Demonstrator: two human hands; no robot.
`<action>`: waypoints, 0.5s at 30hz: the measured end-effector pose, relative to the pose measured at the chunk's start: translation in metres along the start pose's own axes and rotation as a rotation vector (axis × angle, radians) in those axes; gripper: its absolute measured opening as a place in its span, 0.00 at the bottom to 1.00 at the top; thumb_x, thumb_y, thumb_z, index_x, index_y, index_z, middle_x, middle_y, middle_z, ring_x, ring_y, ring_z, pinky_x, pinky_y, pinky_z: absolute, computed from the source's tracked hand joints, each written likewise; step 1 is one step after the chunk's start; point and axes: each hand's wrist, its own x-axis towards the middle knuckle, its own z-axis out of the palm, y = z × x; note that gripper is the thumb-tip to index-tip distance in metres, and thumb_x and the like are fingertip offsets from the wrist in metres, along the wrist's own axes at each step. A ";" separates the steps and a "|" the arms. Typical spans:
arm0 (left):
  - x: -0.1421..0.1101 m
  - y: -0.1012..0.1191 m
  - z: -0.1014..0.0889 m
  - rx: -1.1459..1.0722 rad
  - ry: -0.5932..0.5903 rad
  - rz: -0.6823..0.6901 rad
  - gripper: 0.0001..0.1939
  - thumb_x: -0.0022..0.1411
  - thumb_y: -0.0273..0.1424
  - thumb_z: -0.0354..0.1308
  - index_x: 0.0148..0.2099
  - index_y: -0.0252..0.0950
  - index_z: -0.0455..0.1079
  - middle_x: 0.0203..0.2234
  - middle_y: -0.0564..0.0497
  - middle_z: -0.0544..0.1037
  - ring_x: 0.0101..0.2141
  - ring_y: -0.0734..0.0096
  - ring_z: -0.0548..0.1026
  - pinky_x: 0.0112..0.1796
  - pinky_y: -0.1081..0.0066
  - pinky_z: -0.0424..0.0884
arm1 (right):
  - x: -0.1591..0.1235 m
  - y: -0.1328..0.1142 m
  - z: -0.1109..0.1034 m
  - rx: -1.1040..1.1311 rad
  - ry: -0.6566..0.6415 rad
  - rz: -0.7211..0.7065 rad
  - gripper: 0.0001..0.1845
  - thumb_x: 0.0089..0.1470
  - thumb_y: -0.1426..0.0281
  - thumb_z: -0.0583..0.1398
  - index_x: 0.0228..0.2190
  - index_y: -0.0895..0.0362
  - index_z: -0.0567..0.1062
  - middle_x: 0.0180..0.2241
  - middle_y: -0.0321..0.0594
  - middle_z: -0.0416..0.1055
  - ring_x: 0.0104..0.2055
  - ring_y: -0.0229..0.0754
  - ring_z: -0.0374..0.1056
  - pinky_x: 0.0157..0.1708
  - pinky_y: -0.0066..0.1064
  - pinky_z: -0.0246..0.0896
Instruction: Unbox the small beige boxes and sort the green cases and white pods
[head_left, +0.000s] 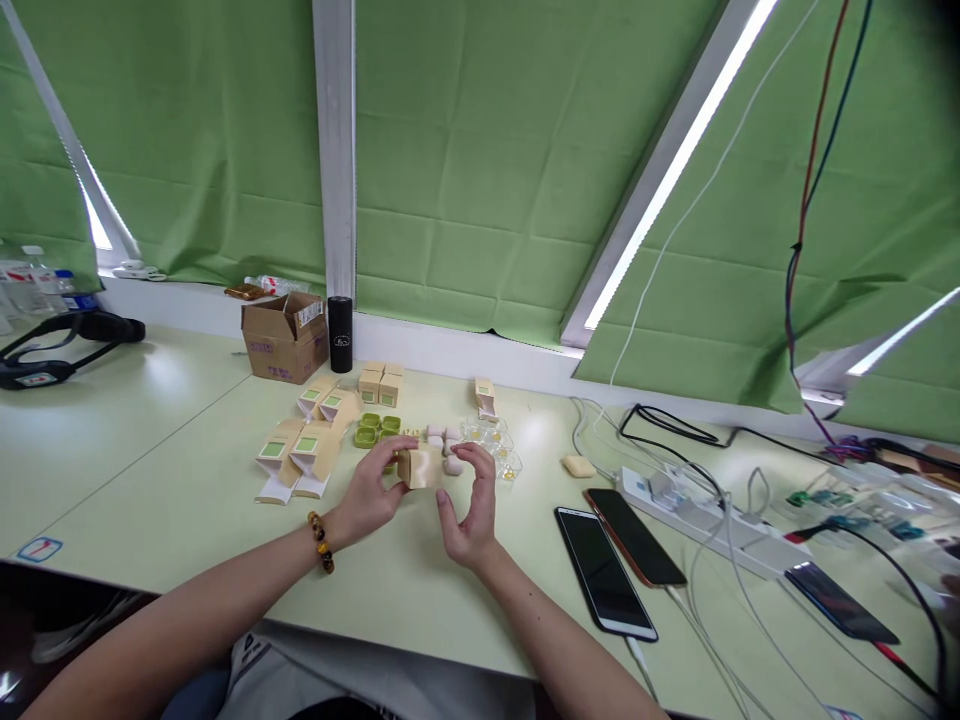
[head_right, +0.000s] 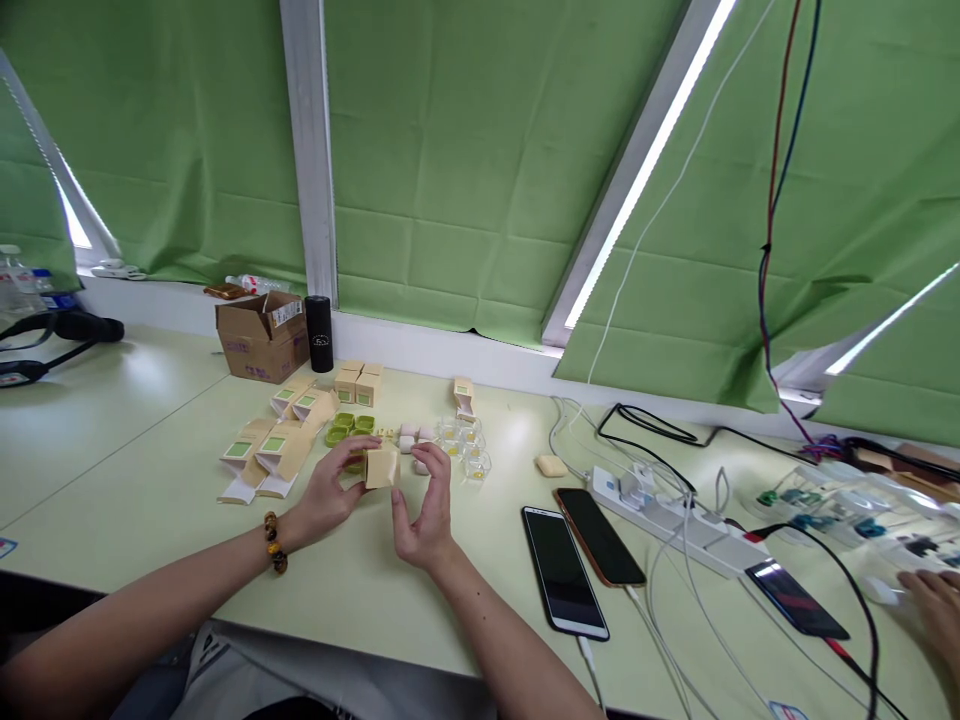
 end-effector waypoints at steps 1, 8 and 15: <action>-0.001 -0.001 0.000 0.067 -0.010 0.065 0.26 0.60 0.20 0.62 0.59 0.41 0.69 0.57 0.42 0.74 0.59 0.55 0.73 0.57 0.52 0.73 | 0.000 -0.001 0.000 -0.003 -0.012 0.002 0.29 0.59 0.69 0.58 0.61 0.54 0.61 0.56 0.53 0.63 0.62 0.59 0.61 0.60 0.62 0.62; -0.004 -0.001 0.000 0.378 -0.058 0.337 0.27 0.62 0.19 0.60 0.62 0.39 0.66 0.54 0.40 0.75 0.58 0.54 0.73 0.59 0.49 0.73 | -0.004 -0.002 0.003 -0.083 -0.081 0.036 0.33 0.57 0.70 0.58 0.63 0.54 0.59 0.59 0.56 0.59 0.64 0.61 0.59 0.53 0.59 0.69; -0.002 0.006 -0.003 0.515 -0.106 0.425 0.24 0.64 0.19 0.57 0.62 0.36 0.65 0.54 0.37 0.74 0.56 0.52 0.72 0.56 0.48 0.74 | -0.003 -0.002 0.003 -0.125 -0.121 0.030 0.34 0.53 0.73 0.60 0.61 0.55 0.59 0.59 0.55 0.61 0.64 0.60 0.60 0.54 0.57 0.69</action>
